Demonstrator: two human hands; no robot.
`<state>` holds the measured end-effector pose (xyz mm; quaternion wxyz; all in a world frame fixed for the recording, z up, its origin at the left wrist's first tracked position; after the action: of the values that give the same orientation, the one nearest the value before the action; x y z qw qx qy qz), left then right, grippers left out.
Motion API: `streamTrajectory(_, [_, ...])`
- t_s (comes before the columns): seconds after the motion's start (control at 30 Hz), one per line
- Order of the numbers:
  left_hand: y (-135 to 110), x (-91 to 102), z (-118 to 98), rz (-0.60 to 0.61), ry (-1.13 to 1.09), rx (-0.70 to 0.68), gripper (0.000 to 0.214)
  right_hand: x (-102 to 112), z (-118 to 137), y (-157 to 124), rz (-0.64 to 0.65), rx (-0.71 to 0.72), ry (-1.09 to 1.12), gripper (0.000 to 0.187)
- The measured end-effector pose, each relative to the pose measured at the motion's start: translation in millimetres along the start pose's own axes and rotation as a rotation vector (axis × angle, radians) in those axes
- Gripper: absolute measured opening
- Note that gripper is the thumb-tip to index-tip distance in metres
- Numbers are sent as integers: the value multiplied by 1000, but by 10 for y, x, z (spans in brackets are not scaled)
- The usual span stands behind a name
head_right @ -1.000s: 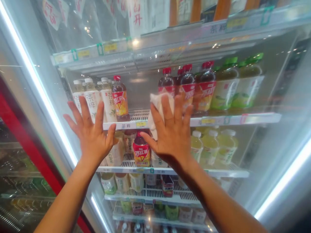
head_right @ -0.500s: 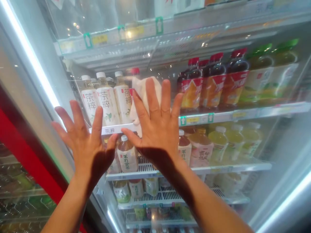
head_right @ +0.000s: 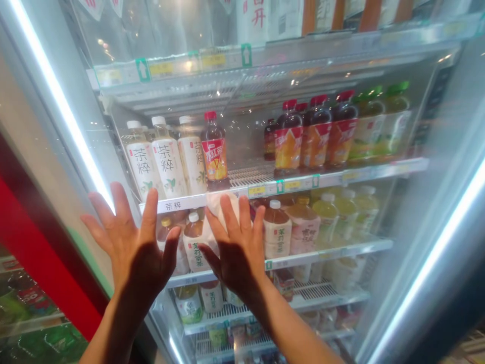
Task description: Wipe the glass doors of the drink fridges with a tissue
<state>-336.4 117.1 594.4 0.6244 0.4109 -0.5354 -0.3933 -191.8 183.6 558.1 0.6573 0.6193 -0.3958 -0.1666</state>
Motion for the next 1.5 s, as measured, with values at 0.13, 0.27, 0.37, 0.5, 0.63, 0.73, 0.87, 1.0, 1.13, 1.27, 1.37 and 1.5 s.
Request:
streamTrajectory(0.13, [-5, -20, -149, 4, -25, -8, 82, 67, -169, 4, -21, -10, -16, 86])
streamTrajectory(0.27, [39, -68, -409, 7, -56, 0, 80, 181, -389, 48, -31, -25, -25, 86])
streamTrajectory(0.37, [21, -152, -641, 19, -46, 4, 82, 203, -527, -265, 17, 8, -24, 83])
streamTrajectory(0.5, [26, -275, -1013, 19, -51, -29, 85, 322, -883, -395, 17, 20, -45, 83])
streamTrajectory(0.63, [101, -346, -1436, -5, -73, -47, 87, 535, -1291, -280, -40, 0, -43, 85])
streamTrajectory(0.73, [129, -413, -1758, 3, -57, -69, 88, 586, -1523, -477, 26, 15, -41, 81])
streamTrajectory(0.87, [167, -511, -2161, -13, -45, -81, 85, 715, -1952, -625, -16, 25, -67, 80])
streamTrajectory(1.0, [250, -593, -2584, -53, -54, -110, 83, 895, -2399, -593, -79, 10, -80, 81])
streamTrajectory(1.13, [306, -688, -2955, -66, -75, -141, 78, 986, -2743, -816, -18, 1, -93, 78])
streamTrajectory(1.27, [372, -765, -3270, -80, -91, -171, 76, 1151, -3191, -804, -50, -31, -124, 78])
streamTrajectory(1.37, [435, -790, -3462, -102, -103, -193, 74, 1227, -3427, -791, -64, -77, -121, 78])
streamTrajectory(1.5, [487, -813, -3581, -115, -115, -212, 72, 1234, -3560, -959, -50, -89, -109, 76])
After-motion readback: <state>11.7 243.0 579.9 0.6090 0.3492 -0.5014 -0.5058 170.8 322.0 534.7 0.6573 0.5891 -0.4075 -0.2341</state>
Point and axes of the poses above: each hand's wrist, its own y-axis towards the middle knuckle, its own x-axis out of the back of the hand, z = x × y, the point moved 7 cm from there along y, towards the middle knuckle, and after that the axes turned 5 degrees about y, right-handed, at the moved point
